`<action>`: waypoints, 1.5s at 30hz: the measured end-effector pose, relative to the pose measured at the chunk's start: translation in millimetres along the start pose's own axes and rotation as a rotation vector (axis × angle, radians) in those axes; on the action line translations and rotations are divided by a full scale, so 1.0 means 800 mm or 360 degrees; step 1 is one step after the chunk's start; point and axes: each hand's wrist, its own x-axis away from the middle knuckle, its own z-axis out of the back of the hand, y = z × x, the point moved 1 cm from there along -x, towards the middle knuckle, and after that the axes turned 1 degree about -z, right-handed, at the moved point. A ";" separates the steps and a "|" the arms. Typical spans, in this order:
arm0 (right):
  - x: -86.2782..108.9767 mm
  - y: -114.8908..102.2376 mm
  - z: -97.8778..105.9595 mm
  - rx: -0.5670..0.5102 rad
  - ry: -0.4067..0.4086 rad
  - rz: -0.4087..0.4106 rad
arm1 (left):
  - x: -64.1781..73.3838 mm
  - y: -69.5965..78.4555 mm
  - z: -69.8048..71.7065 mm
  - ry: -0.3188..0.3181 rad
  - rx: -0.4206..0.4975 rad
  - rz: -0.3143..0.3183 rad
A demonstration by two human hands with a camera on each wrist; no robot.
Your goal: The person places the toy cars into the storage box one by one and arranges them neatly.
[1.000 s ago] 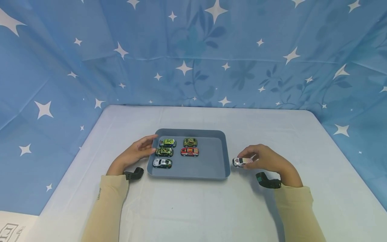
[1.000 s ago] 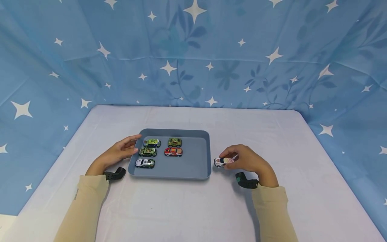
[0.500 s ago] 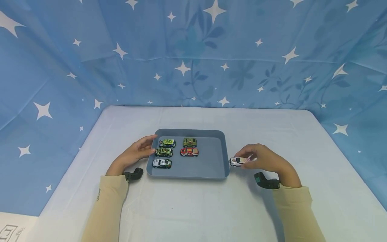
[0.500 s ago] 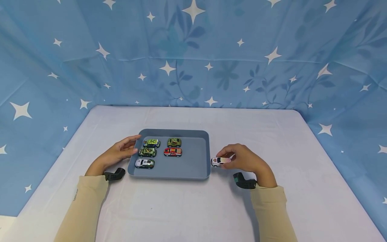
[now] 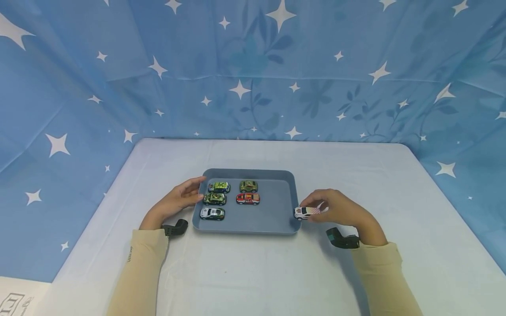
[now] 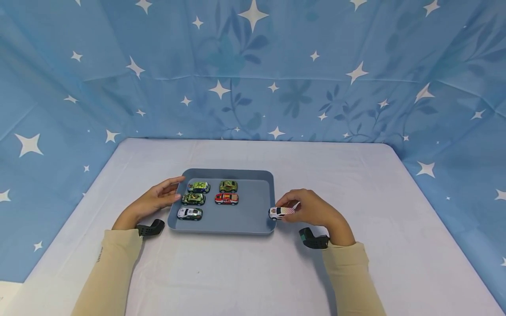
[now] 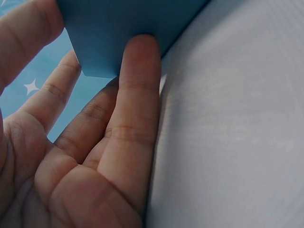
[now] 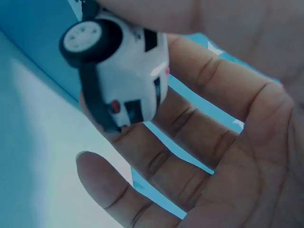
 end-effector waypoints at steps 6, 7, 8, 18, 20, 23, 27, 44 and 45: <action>-0.003 -0.002 -0.004 0.0021 0.0001 0.0047 | -0.001 0.001 -0.002 0.0022 -0.0020 0.0016; -0.003 -0.002 -0.004 0.0025 0.0001 0.0049 | -0.001 0.001 -0.002 0.0022 -0.0018 0.0019; -0.004 -0.002 -0.005 0.0029 0.0002 0.0051 | -0.001 0.001 -0.002 0.0023 -0.0019 0.0020; -0.012 -0.010 -0.010 0.0026 0.0018 0.0078 | -0.001 0.001 -0.002 0.0022 -0.0020 0.0021; -0.014 -0.013 -0.012 0.0021 0.0025 0.0098 | -0.001 0.001 -0.001 0.0019 -0.0020 0.0015; -0.017 -0.016 -0.014 0.0031 0.0030 0.0104 | -0.001 0.000 -0.001 0.0013 -0.0016 0.0003; -0.022 -0.019 -0.019 0.0040 0.0027 0.0097 | 0.000 0.000 0.000 0.0007 -0.0010 -0.0007; -0.043 -0.021 -0.043 -0.0005 0.0094 0.0118 | 0.000 0.000 0.000 0.0009 -0.0024 -0.0002; -0.045 -0.022 -0.045 -0.0020 0.0099 0.0123 | 0.000 -0.001 0.000 0.0010 -0.0023 -0.0001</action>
